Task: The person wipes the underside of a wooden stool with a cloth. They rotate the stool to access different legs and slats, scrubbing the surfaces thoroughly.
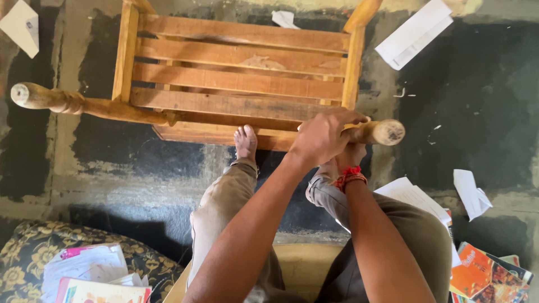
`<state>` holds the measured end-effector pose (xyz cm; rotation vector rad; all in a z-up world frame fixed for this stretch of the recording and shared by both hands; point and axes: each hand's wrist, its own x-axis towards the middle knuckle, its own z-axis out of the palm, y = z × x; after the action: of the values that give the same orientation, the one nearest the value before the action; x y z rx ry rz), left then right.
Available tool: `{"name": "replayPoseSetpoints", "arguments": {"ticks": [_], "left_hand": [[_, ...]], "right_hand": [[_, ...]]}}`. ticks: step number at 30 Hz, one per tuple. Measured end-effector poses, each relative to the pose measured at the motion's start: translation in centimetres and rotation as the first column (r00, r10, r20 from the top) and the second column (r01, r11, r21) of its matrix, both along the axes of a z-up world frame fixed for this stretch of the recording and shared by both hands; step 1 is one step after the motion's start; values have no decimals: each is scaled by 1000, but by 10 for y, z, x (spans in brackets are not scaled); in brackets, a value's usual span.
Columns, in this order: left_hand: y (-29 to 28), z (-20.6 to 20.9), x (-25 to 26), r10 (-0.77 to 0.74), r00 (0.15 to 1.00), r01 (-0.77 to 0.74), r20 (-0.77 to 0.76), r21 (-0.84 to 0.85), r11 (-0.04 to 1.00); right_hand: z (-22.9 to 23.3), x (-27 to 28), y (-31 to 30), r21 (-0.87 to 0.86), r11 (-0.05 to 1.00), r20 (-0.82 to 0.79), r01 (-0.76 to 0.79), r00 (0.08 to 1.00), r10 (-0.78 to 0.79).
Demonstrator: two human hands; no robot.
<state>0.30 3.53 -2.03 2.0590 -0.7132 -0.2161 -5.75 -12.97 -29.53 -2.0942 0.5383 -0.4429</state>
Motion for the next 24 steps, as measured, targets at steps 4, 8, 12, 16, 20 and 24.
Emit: {"name": "replayPoseSetpoints", "arguments": {"ticks": [4,8,12,16,20,24], "left_hand": [[1,9,1,79,996,-76,-49,61,995],[3,10,1,124,989,-110,-83,153,982],[10,5,5,162,986,-153,-42,167,974],[12,9,8,162,983,-135,-86,259,956],[20,9,5,212,977,-202,-36,184,962],[30,4,13,246,968,-232,-51,196,953]], "right_hand": [[-11,0,3,-51,998,10,-46,999,46],[-32,-4,2,-6,994,-93,-109,990,108],[-55,-2,3,63,984,-192,-169,965,178],[-69,4,1,113,975,-260,-192,941,215],[-80,4,4,147,970,-306,-192,924,230],[-88,7,13,165,964,-334,-209,908,254]]}}
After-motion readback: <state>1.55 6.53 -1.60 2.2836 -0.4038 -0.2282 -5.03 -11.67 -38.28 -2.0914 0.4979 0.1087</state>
